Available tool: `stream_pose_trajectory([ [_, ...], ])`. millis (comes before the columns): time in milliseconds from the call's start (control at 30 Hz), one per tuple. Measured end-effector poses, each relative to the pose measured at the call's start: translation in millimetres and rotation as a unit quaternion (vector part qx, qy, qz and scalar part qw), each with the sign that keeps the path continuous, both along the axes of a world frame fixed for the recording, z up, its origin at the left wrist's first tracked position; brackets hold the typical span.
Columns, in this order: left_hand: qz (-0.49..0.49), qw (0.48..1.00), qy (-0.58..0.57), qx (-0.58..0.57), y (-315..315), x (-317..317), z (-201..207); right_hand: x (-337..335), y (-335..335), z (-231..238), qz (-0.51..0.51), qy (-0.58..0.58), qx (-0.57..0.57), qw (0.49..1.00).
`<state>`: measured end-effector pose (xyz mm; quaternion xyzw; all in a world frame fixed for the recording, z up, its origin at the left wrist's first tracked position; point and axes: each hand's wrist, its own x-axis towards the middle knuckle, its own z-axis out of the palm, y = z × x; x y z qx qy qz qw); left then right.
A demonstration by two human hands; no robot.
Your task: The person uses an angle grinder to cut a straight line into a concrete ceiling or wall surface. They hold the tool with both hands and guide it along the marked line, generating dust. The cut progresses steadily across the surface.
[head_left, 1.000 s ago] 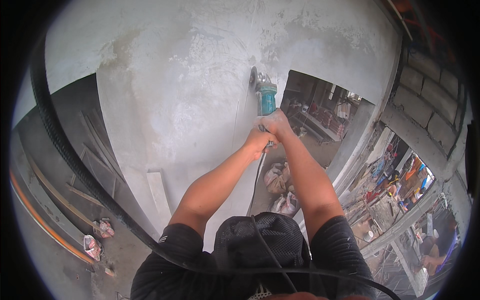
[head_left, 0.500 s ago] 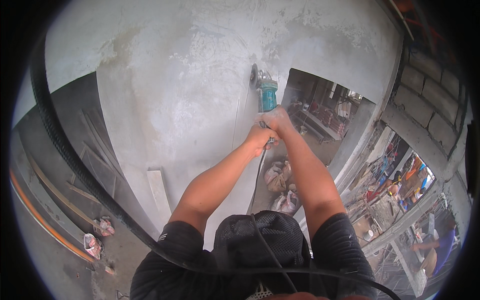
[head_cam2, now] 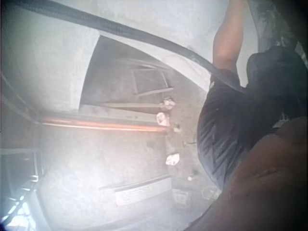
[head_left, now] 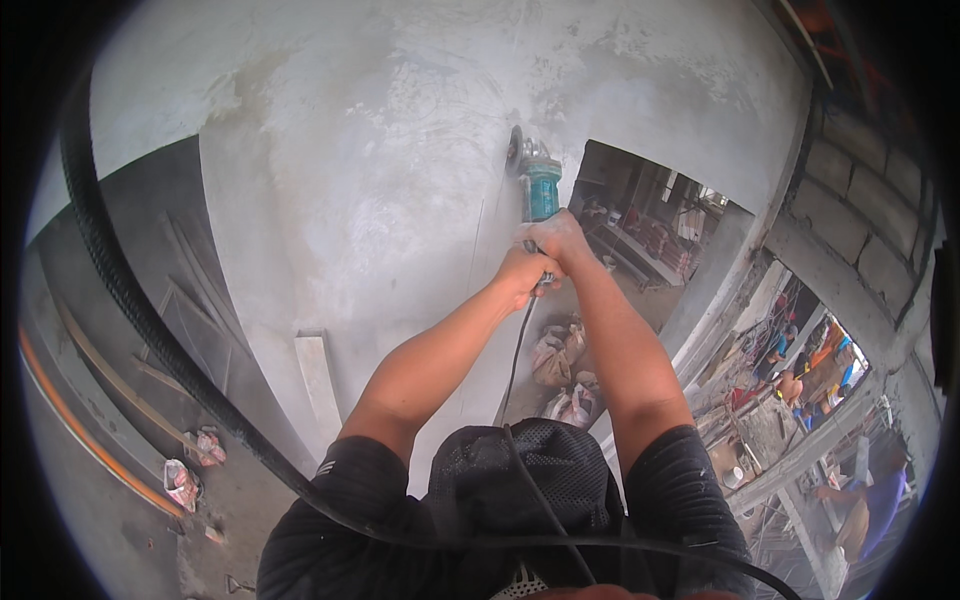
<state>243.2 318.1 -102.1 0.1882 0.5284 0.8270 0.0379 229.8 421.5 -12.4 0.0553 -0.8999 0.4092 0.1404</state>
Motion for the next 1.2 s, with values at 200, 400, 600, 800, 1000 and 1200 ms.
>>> stream_pose_trajectory([
  [200, 0.007, 1.000, -0.003, -0.010, -2, -2, 1, -7, -1, -6, -0.001, 0.024, -0.003, 1.000],
  [400, 0.008, 1.000, -0.017, -0.016, -4, 0, -1, -12, -1, -10, 0.001, 0.029, -0.009, 1.000],
  [600, 0.009, 0.999, -0.023, -0.023, -2, -5, -16, -13, 2, -27, 0.025, 0.039, -0.016, 0.999],
  [800, 0.004, 0.999, -0.037, -0.015, -2, 3, -29, -7, 0, -41, 0.008, 0.035, -0.016, 0.999],
  [1000, 0.005, 0.999, -0.039, -0.037, -2, 9, -38, -5, 5, -51, 0.019, 0.043, -0.003, 0.999],
  [1200, -0.002, 0.998, -0.054, -0.043, -5, 8, -53, 9, -1, -57, -0.014, 0.012, 0.025, 1.000],
])
